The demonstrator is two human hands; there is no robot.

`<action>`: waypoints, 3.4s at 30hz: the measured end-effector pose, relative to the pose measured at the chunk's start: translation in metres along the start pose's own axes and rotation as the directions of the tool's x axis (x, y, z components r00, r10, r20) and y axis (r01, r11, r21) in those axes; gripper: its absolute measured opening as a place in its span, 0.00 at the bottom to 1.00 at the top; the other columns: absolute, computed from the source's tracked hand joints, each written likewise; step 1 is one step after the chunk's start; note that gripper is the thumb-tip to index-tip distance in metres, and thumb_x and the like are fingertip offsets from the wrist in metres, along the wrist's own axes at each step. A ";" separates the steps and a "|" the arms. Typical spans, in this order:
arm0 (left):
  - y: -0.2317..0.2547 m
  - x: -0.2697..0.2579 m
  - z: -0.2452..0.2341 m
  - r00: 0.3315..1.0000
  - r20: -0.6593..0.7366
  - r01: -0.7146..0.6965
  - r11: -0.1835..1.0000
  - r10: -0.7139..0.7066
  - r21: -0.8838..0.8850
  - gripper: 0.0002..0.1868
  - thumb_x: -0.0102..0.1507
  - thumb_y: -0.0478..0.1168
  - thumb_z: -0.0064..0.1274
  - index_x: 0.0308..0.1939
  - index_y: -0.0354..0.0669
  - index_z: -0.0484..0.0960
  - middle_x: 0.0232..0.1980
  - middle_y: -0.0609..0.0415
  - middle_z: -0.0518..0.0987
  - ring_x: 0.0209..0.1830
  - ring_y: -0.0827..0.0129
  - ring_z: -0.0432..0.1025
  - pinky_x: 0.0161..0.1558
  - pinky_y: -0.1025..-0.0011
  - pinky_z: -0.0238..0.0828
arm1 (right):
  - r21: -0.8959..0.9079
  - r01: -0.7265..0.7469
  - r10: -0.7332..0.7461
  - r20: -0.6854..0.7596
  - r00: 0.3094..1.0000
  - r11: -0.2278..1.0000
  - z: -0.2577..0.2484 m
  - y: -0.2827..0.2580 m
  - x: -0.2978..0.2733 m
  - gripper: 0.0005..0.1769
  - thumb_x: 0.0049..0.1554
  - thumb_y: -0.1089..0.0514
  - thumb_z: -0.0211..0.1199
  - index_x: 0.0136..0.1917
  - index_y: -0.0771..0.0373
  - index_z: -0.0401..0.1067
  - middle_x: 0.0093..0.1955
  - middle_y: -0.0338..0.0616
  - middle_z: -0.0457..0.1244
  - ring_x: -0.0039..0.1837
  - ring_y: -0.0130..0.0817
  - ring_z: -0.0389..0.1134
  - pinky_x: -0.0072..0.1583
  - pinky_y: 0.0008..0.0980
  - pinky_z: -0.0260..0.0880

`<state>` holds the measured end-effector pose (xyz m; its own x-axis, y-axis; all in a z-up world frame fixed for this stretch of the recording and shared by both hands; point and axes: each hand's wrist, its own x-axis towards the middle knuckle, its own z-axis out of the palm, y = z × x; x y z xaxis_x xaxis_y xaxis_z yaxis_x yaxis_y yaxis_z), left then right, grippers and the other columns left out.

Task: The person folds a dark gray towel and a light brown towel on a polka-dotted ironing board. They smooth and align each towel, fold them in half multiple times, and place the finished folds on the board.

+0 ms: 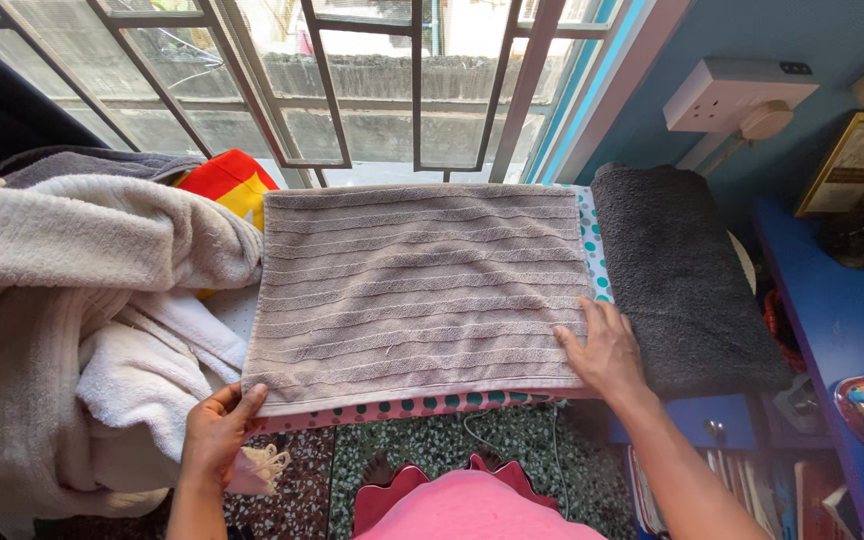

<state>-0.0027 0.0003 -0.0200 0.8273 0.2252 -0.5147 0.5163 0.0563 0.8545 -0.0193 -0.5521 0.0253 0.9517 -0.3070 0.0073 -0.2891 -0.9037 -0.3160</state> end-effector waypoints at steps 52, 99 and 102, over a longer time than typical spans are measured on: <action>0.042 -0.002 0.009 1.000 -0.024 0.010 0.983 -0.005 0.182 0.23 0.54 0.46 0.70 0.43 0.28 0.85 0.30 0.50 0.81 0.25 0.73 0.72 0.29 0.76 0.69 | 0.707 -0.478 0.245 0.412 0.877 0.521 -0.019 0.025 -0.021 0.18 0.46 0.57 0.76 0.47 0.67 0.75 0.34 0.41 0.69 0.32 0.26 0.67 0.32 0.26 0.66; 0.031 0.006 -0.055 0.963 0.133 0.193 0.945 -0.234 0.265 0.24 0.56 0.39 0.67 0.50 0.31 0.75 0.28 0.45 0.79 0.22 0.70 0.68 0.21 0.75 0.60 | 0.198 -0.474 0.291 0.573 0.766 0.858 -0.077 0.024 -0.021 0.17 0.53 0.55 0.71 0.48 0.64 0.67 0.28 0.47 0.67 0.27 0.32 0.67 0.29 0.34 0.63; 0.011 0.012 -0.040 0.970 0.082 0.188 0.916 -0.231 0.355 0.25 0.56 0.39 0.68 0.51 0.32 0.74 0.27 0.43 0.78 0.21 0.66 0.68 0.20 0.73 0.61 | 0.094 -0.434 0.312 0.561 0.767 0.896 -0.063 0.016 -0.027 0.18 0.52 0.54 0.71 0.50 0.63 0.67 0.31 0.48 0.69 0.29 0.33 0.70 0.30 0.35 0.66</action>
<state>0.0044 0.0423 -0.0145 0.7009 0.1260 -0.7020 0.7071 -0.2516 0.6609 -0.0561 -0.5768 0.0804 0.6976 -0.3502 -0.6250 -0.6620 -0.6487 -0.3753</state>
